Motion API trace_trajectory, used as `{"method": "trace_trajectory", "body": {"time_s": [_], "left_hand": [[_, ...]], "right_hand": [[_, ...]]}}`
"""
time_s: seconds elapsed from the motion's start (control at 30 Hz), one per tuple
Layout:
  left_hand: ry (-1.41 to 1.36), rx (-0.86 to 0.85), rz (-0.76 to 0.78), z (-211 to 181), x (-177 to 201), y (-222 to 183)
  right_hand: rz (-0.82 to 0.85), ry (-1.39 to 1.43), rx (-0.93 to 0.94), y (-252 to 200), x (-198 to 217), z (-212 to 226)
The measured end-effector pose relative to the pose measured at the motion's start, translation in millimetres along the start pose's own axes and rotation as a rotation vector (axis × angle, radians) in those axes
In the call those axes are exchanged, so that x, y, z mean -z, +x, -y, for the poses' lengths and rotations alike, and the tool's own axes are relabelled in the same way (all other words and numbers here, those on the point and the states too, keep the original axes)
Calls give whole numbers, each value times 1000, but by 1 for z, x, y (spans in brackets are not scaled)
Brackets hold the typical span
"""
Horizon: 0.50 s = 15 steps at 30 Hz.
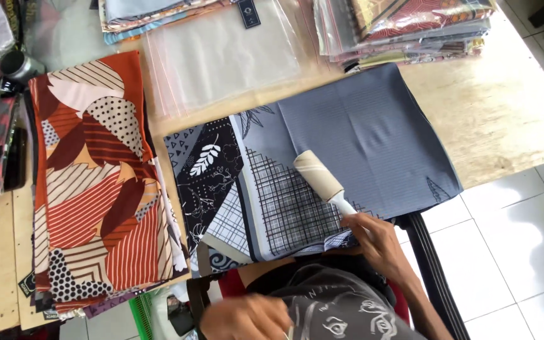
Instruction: Using a lint roller to clean a piece of patterned fabric on a table.
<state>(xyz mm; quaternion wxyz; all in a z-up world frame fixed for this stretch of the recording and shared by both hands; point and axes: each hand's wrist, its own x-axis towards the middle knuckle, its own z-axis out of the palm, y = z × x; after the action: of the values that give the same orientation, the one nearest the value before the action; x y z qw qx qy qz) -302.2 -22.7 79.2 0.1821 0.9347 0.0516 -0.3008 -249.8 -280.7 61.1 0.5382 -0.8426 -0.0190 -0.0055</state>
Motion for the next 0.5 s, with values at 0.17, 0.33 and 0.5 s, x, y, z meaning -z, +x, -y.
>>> {"method": "trace_trajectory", "body": {"time_s": [0.17,0.33,0.5], "left_hand": [[-563,-657,-446,38,40,82],[-422,-569,-732,24,63,107],[-252,-447,-733,31,53,115]], "right_hand": [[-102,-70,-21,-21,-21,-33],[-291,-122,-115,-29,-8,-51],[-461,-120,-244,-27,31,-78]]}}
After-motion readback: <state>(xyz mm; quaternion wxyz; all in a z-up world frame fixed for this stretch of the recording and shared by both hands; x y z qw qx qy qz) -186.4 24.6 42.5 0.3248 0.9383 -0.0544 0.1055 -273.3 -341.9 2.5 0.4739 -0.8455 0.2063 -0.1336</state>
